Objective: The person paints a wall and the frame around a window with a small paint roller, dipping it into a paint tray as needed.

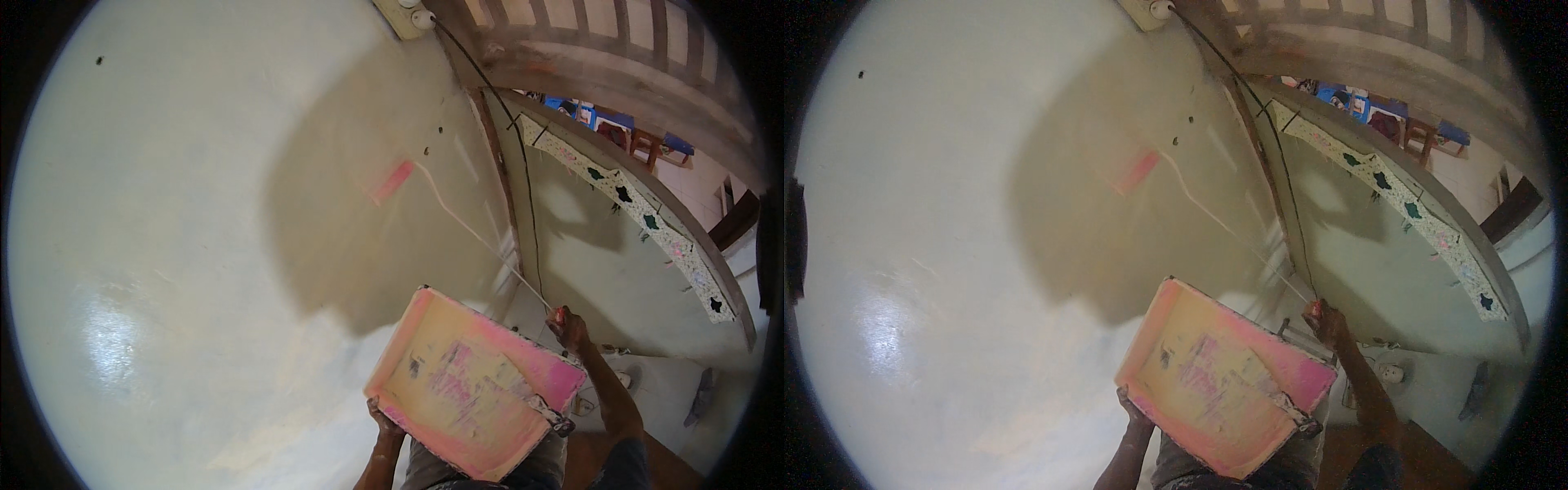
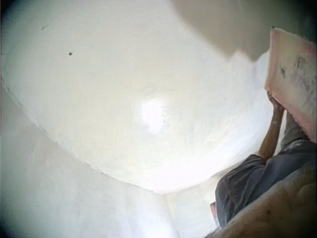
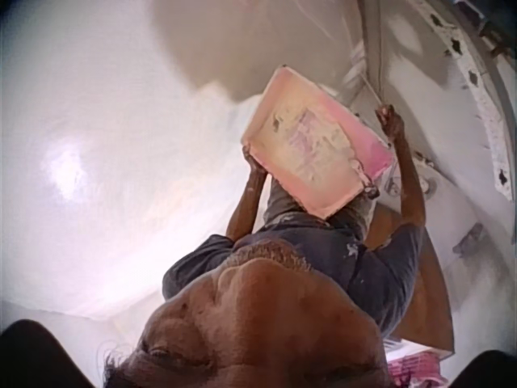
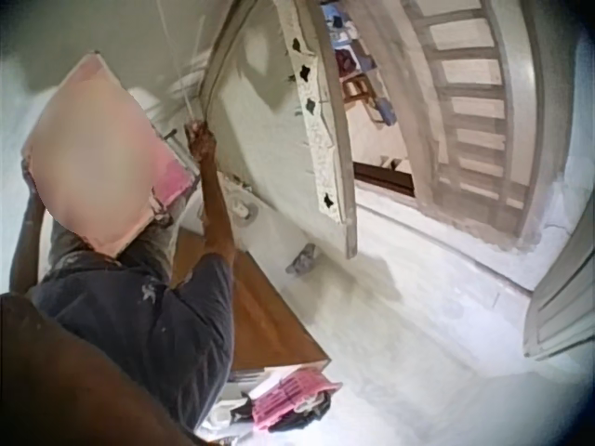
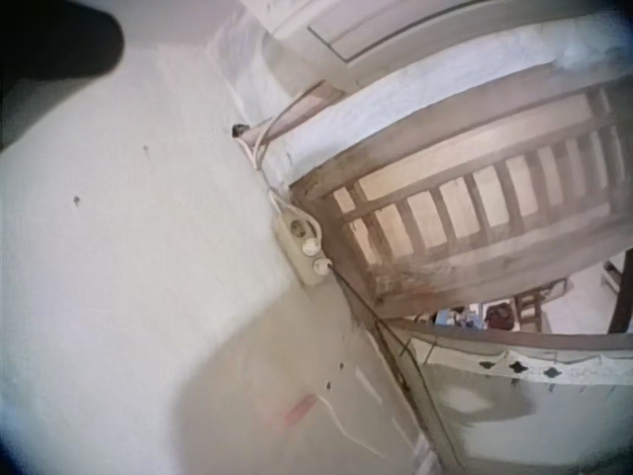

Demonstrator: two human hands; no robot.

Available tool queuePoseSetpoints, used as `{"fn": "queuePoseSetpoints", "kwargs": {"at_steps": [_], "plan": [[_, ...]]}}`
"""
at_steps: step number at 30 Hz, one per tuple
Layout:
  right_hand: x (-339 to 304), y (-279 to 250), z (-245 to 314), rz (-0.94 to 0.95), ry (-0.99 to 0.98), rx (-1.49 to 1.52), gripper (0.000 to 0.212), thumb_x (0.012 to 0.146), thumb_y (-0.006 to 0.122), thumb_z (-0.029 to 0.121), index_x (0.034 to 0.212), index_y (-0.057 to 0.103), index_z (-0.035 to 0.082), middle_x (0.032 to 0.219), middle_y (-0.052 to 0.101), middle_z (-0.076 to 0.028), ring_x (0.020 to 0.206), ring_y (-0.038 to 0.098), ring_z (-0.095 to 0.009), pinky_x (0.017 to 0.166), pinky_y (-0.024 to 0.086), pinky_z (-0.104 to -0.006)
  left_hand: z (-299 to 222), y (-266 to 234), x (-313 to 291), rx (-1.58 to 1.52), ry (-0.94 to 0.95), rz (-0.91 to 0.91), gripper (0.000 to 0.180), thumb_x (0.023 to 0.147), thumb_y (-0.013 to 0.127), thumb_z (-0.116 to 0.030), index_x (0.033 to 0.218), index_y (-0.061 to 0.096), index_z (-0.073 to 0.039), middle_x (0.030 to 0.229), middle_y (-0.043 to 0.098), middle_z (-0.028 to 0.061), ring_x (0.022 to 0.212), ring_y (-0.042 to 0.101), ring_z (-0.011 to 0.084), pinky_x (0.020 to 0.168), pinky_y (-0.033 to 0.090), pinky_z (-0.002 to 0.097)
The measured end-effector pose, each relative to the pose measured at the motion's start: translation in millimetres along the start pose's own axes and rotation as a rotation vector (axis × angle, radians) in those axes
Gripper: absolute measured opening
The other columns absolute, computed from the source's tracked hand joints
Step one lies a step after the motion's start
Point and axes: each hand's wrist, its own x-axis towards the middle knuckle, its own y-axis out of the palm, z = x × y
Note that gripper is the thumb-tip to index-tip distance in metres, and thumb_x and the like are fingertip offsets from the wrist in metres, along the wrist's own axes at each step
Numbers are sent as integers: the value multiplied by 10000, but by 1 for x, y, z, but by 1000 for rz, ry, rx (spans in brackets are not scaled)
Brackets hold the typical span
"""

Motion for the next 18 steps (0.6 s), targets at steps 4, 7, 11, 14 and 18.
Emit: {"fn": "queuePoseSetpoints", "kwargs": {"at_steps": [4,7,11,14,18], "plan": [[4,15,-42,-140,-40,-35,325,842,657,237,992,441,47,680,553,-78,549,537,-269,562,473,-361,3,-11,6,10,-11,-75,729,695,575,-464,1261,445,-23,1221,527,139,1113,497,318,973,395,427],[51,-4,13,-6,113,-34,342,833,665,257,999,449,50,697,573,-90,568,567,-293,558,481,-375,5,-19,6,6,-19,-78,705,711,563,-466,1251,444,-28,1199,526,135,1097,498,303,956,403,416],[45,24,13,38,153,-81,338,822,670,278,978,470,54,726,596,-121,632,605,-343,580,491,-413,1,-20,4,16,-40,-45,669,747,538,-484,1232,442,-33,1149,529,131,1060,505,276,921,420,387],[7,52,-10,86,16,-129,328,815,672,289,964,492,59,756,610,-140,681,614,-363,606,492,-432,2,-14,5,3,-29,-100,637,748,539,-475,1200,461,-32,1106,545,126,1013,525,274,893,436,385],[-41,59,-38,96,267,-143,330,806,678,299,975,526,60,792,625,-144,723,616,-366,637,494,-431,2,2,11,-44,-16,-146,591,756,531,-462,1158,484,-31,1034,568,111,948,550,265,851,458,379]]}}
